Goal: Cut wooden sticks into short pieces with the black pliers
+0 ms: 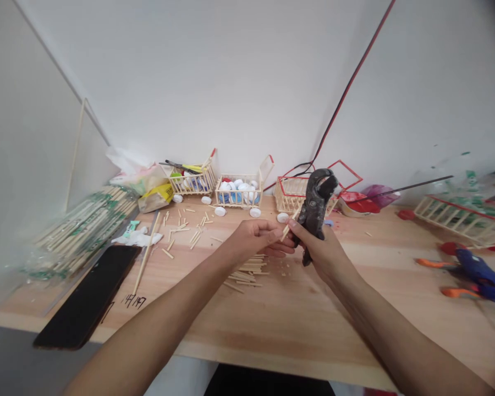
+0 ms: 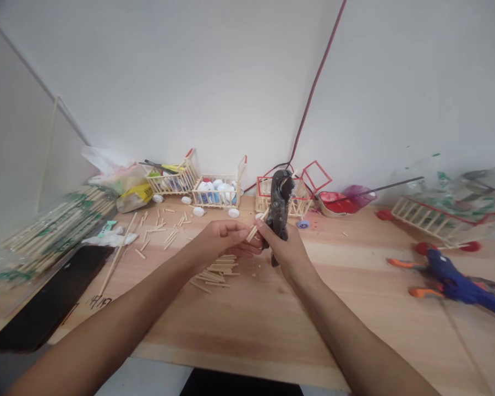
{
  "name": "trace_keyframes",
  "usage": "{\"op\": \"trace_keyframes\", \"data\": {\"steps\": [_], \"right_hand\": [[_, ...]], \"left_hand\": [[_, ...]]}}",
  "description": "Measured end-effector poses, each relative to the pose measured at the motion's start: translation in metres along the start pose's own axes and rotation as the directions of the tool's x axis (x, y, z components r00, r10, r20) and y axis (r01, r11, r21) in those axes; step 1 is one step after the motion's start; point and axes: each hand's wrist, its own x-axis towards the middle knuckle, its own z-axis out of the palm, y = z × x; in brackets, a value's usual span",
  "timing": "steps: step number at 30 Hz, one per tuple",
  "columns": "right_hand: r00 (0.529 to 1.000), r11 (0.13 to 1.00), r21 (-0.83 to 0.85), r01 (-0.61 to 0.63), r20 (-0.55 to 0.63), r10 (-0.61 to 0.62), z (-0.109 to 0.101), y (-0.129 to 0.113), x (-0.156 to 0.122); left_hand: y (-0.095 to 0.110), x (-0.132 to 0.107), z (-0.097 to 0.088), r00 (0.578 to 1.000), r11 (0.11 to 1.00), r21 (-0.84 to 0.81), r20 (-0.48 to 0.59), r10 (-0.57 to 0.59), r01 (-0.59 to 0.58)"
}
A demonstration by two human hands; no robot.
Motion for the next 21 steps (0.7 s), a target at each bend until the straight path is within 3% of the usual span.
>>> {"op": "trace_keyframes", "data": {"steps": [6,12,17,21], "right_hand": [[0.997,0.980,-0.189,0.068,0.052,-0.059,0.004,-0.003,-0.006],[0.988,0.953,-0.275,0.126,0.121,-0.096,0.002,-0.005,-0.003],[0.968,0.952,-0.301,0.056,0.250,0.022,-0.017,-0.023,0.006],[0.927,0.921,-0.363,0.143,0.376,0.004,-0.037,-0.030,0.010]], "left_hand": [[-0.010,0.004,-0.002,0.991,0.983,0.165,-0.098,0.096,-0.079],[-0.012,0.004,-0.003,0.988,0.977,0.191,-0.100,0.119,-0.098],[0.005,0.000,-0.013,0.976,0.983,0.062,-0.127,0.178,-0.171],[0.029,-0.007,-0.023,0.957,0.969,0.030,-0.149,0.247,-0.245]]}}
